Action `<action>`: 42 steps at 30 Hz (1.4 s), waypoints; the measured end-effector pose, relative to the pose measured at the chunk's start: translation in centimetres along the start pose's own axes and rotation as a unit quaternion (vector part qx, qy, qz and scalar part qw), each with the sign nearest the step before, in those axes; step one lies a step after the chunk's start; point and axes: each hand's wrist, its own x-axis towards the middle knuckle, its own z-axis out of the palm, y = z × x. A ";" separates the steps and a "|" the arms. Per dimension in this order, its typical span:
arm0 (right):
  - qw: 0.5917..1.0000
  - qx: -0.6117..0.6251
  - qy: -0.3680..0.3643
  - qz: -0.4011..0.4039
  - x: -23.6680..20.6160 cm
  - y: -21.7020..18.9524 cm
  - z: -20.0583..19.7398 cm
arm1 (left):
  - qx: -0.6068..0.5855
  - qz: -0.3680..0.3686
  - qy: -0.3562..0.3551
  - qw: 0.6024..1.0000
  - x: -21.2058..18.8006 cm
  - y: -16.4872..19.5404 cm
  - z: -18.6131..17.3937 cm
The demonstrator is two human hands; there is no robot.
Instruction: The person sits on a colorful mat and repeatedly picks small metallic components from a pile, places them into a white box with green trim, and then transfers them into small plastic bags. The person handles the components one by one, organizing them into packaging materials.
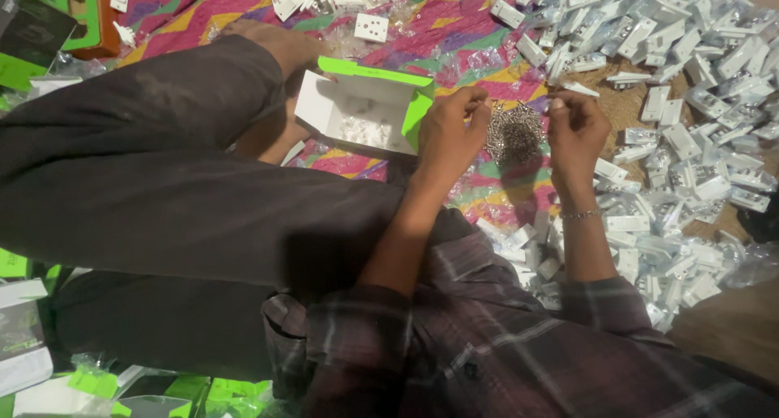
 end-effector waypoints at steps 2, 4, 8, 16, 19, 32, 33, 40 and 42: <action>0.993 -0.054 -0.103 0.015 -0.7 -0.9 0.7 | -0.001 0.000 0.027 1.000 0.0 -0.3 -0.1; 0.931 -0.151 -0.330 0.043 -1.2 -2.1 1.2 | -0.007 0.003 0.055 0.998 -0.1 -0.5 -0.2; 0.732 -0.244 -0.628 0.104 -3.3 -3.7 3.5 | 0.002 -0.014 0.057 0.998 -0.1 -0.4 -0.6; 0.903 -0.034 -0.427 0.033 -3.1 -3.7 12.3 | 0.127 0.297 0.092 0.942 -2.1 3.6 -3.2; 0.867 0.003 -0.493 0.066 -3.7 -3.9 16.8 | 0.138 0.365 0.096 0.916 -2.8 4.9 -4.9; 0.811 0.099 -0.541 0.200 -5.4 -5.8 21.8 | 0.084 0.256 0.117 0.956 -3.5 4.8 -7.2; 0.807 0.110 -0.541 0.211 -5.2 -5.8 21.9 | 0.076 0.249 0.118 0.958 -3.3 4.6 -7.0; 0.770 0.281 -0.503 0.276 -4.7 -7.3 20.8 | 0.030 0.187 0.144 0.971 -1.7 5.4 -6.9; 0.766 0.318 -0.487 0.273 -4.1 -7.5 20.1 | 0.034 0.137 0.178 0.974 -1.7 6.5 -7.0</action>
